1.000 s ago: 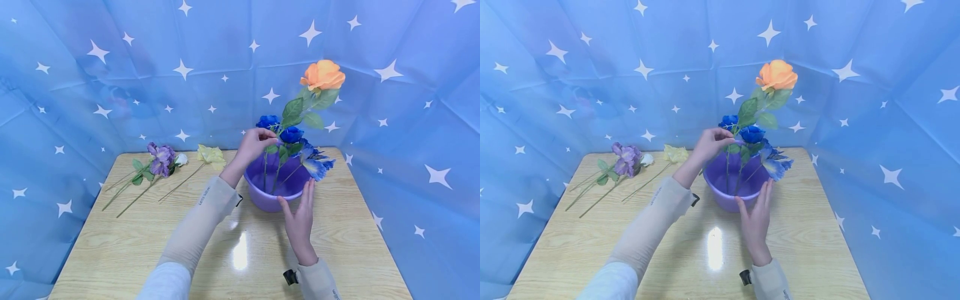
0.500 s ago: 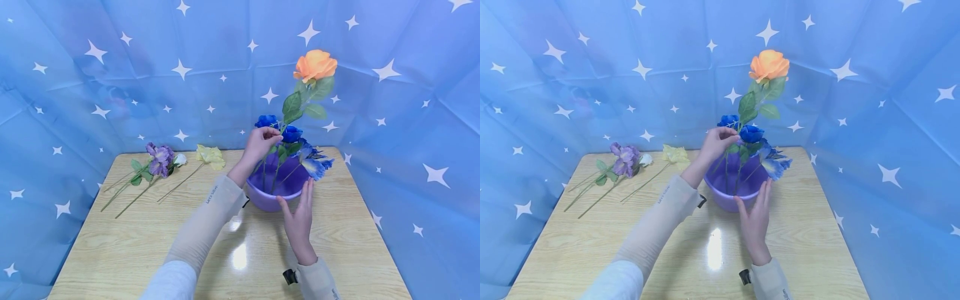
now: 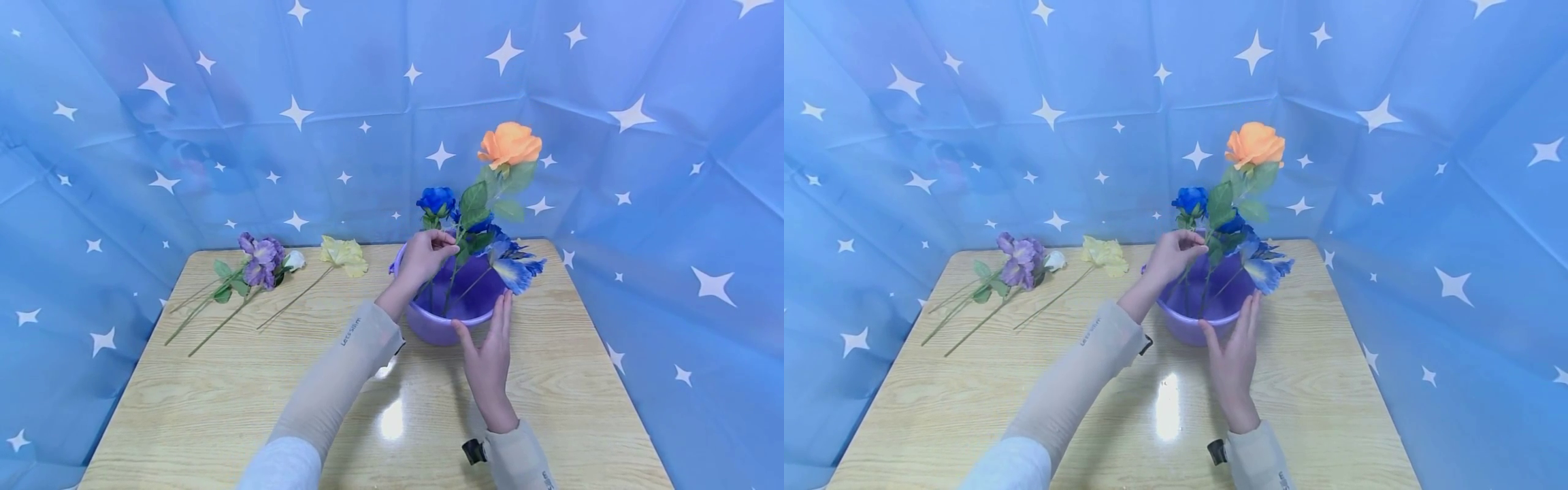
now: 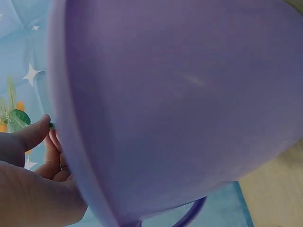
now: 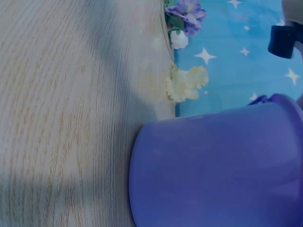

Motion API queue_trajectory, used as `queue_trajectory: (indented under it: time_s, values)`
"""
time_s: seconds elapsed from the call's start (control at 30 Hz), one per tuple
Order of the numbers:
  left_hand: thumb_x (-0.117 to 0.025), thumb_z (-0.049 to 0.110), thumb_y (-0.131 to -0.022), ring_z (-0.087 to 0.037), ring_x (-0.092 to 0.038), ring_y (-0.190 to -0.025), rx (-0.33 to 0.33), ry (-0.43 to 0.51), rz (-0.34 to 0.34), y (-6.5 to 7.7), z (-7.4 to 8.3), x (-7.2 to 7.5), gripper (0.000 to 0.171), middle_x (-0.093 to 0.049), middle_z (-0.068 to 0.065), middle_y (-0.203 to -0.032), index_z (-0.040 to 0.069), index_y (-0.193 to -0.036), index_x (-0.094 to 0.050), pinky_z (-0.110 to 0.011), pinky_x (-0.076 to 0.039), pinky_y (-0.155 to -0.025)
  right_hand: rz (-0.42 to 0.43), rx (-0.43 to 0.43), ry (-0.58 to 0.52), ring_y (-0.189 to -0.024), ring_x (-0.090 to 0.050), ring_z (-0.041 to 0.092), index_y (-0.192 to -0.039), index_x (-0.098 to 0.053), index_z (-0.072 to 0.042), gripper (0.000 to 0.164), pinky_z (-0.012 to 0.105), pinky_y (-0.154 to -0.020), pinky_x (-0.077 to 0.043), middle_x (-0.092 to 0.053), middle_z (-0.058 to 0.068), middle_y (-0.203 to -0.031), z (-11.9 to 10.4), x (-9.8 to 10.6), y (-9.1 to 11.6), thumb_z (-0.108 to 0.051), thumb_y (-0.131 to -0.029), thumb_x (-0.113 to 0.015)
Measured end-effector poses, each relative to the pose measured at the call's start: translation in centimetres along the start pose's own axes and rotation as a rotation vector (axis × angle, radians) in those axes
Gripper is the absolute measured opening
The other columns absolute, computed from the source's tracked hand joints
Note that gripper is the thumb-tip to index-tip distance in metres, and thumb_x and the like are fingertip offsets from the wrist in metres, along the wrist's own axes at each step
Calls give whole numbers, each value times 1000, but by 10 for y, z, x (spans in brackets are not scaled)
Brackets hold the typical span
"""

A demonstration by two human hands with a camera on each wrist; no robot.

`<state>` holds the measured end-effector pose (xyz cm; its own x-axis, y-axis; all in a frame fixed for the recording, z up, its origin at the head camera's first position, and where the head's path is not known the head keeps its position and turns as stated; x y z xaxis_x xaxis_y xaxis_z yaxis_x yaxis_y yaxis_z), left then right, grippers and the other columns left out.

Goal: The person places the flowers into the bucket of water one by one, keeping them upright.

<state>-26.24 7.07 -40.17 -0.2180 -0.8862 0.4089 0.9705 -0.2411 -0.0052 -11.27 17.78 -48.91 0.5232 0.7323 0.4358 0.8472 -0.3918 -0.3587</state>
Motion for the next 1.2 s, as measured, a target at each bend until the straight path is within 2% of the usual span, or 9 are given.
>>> queue_trajectory:
  time_s: [0.23,0.43,0.6,0.7,0.93,1.2]
  values:
    - [-72,23,-93,-12,-64,-85,15,-132,-6,2,-8,-6,11,-74,-2,-98,13,-99,-73,-20,-51,-72,-7,-5,6,-156,-10,30,-157,-16,3,92,56,-122,-21,-5,11,-169,0,-1,0,-29,-92,-73]
    - [-73,23,-92,-10,-63,-80,23,-191,-5,5,-12,-11,10,-74,0,-93,14,-97,-73,-20,-49,-68,1,-4,6,-156,-10,31,-157,-17,3,92,56,-123,-20,-6,11,-169,1,-1,0,-21,-90,-75]
    - [-76,24,-90,-11,-66,-83,34,-253,-13,6,-18,-13,11,-74,2,-92,15,-95,-72,-22,-52,-71,1,-1,11,-156,-11,31,-157,-17,3,92,56,-123,-21,-6,11,-169,1,-2,1,-28,-91,-73]
    - [-78,24,-87,-10,-67,-83,36,-272,-17,7,-20,-9,13,-74,3,-92,15,-94,-71,-22,-53,-74,-2,3,8,-156,-11,33,-157,-17,2,92,56,-122,-21,-6,12,-169,1,-3,1,-25,-91,-74]
    - [-78,24,-87,-13,-66,-84,-19,-225,11,7,-21,12,16,-72,0,-94,13,-96,-70,-22,-54,-74,10,1,7,-156,-11,32,-156,-18,4,91,55,-123,-21,-7,12,-169,-2,-2,0,-23,-90,-75]
    - [-79,22,-86,-19,-67,-88,-14,-121,68,6,-25,37,19,-72,-6,-96,9,-98,-70,-27,-56,-80,11,-11,5,-156,-11,31,-156,-19,5,91,54,-124,-20,-7,11,-169,-1,-1,0,-23,-90,-75]
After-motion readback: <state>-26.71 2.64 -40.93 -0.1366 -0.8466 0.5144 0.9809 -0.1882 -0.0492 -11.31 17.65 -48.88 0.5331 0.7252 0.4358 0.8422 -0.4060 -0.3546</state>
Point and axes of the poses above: each hand's wrist, its own y-axis away from the middle knuckle, its own x-axis out of the back of the hand, z = x × y, the point moved 1 cm from there along -y, towards the middle knuckle
